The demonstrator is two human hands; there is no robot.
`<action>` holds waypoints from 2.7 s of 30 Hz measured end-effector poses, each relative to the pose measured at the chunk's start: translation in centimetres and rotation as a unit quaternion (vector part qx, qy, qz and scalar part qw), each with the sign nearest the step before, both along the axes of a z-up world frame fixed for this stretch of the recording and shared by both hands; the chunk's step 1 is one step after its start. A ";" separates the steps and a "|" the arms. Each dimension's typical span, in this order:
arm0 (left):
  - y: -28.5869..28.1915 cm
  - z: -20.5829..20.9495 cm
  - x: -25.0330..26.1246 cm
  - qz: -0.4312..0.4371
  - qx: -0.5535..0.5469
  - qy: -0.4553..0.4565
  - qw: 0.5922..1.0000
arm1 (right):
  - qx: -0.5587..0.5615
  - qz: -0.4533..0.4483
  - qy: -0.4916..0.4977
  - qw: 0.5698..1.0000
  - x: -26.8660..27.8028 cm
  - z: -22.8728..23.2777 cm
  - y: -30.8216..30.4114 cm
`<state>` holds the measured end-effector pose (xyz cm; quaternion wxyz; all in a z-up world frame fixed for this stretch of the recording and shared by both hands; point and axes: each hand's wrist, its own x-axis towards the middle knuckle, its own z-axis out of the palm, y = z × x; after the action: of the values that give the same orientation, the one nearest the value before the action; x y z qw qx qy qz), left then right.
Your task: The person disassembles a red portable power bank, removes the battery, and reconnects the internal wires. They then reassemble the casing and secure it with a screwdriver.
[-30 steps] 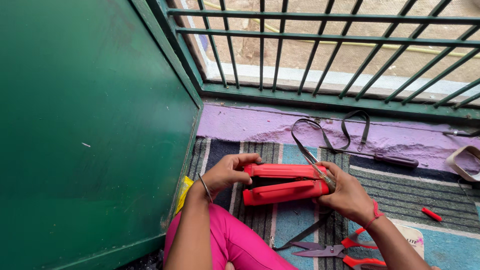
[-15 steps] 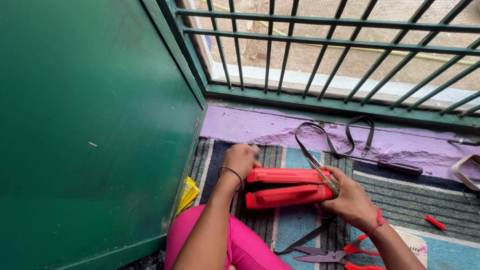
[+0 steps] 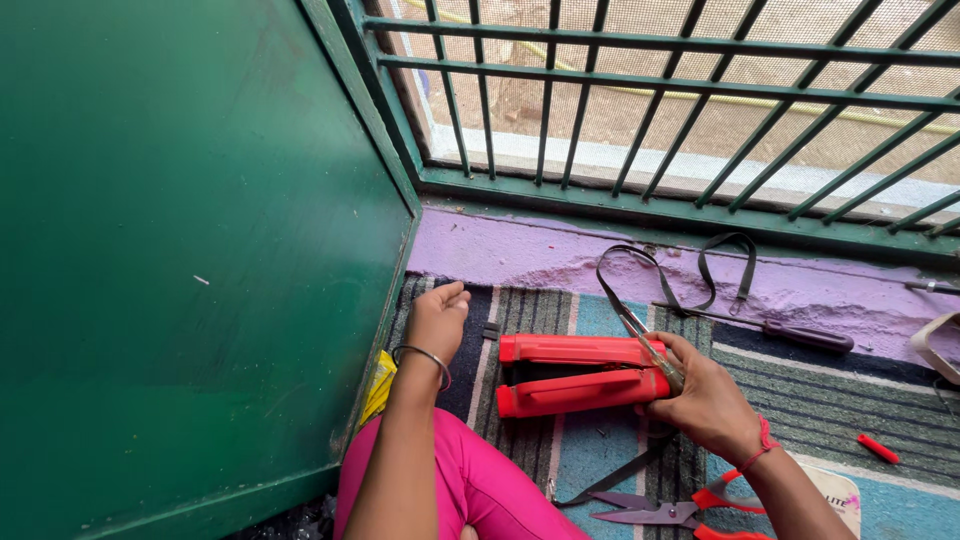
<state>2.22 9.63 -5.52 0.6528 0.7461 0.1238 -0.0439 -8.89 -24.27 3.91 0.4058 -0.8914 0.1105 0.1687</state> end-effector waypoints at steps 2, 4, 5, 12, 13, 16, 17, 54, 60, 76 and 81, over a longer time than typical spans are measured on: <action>0.1 1.9 -1.9 -0.107 0.085 -0.020 0.990 | -0.007 -0.001 0.007 1.000 -0.1 0.2 0.1; -0.4 3.9 -3.8 -0.198 0.163 -0.034 0.966 | -0.014 0.002 0.004 1.000 -0.2 0.1 0.2; -1.1 4.6 -4.5 -0.237 0.198 -0.038 0.950 | -0.018 0.005 -0.002 1.000 -0.2 0.0 0.1; -3.5 7.6 -4.8 -0.331 0.192 -0.029 0.923 | 0.148 -0.002 -0.033 0.988 -0.9 -2.0 -1.5; -3.5 7.8 -4.8 -0.334 0.173 -0.006 0.927 | 0.169 -0.013 -0.016 0.985 -1.0 -2.3 -2.2; -3.6 8.6 -5.2 -0.337 0.112 0.028 0.934 | 0.218 -0.052 0.007 0.975 -1.1 -3.5 -4.2; -3.8 9.0 -5.4 -0.337 0.087 0.018 0.937 | 0.226 -0.071 -0.002 0.972 -1.1 -3.8 -4.9; -8.0 8.3 -6.3 -0.197 0.198 -0.040 0.959 | -0.176 0.123 -0.329 0.920 -7.1 2.0 1.9; -8.2 7.2 -5.4 -0.164 0.210 -0.057 0.962 | -0.177 0.149 -0.282 0.931 -6.9 2.8 2.0; -7.7 7.1 -7.8 -0.261 0.127 -0.013 0.957 | -0.135 0.079 -0.308 0.939 -6.8 1.5 1.5; -7.7 7.0 -6.8 -0.198 0.158 -0.031 0.967 | -0.214 0.128 -0.304 0.919 -7.0 1.5 1.7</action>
<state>-4.57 1.92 1.50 0.5086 0.8503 -0.0416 -0.1289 -15.91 -22.61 5.38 0.1939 -0.9719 -0.1003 -0.0878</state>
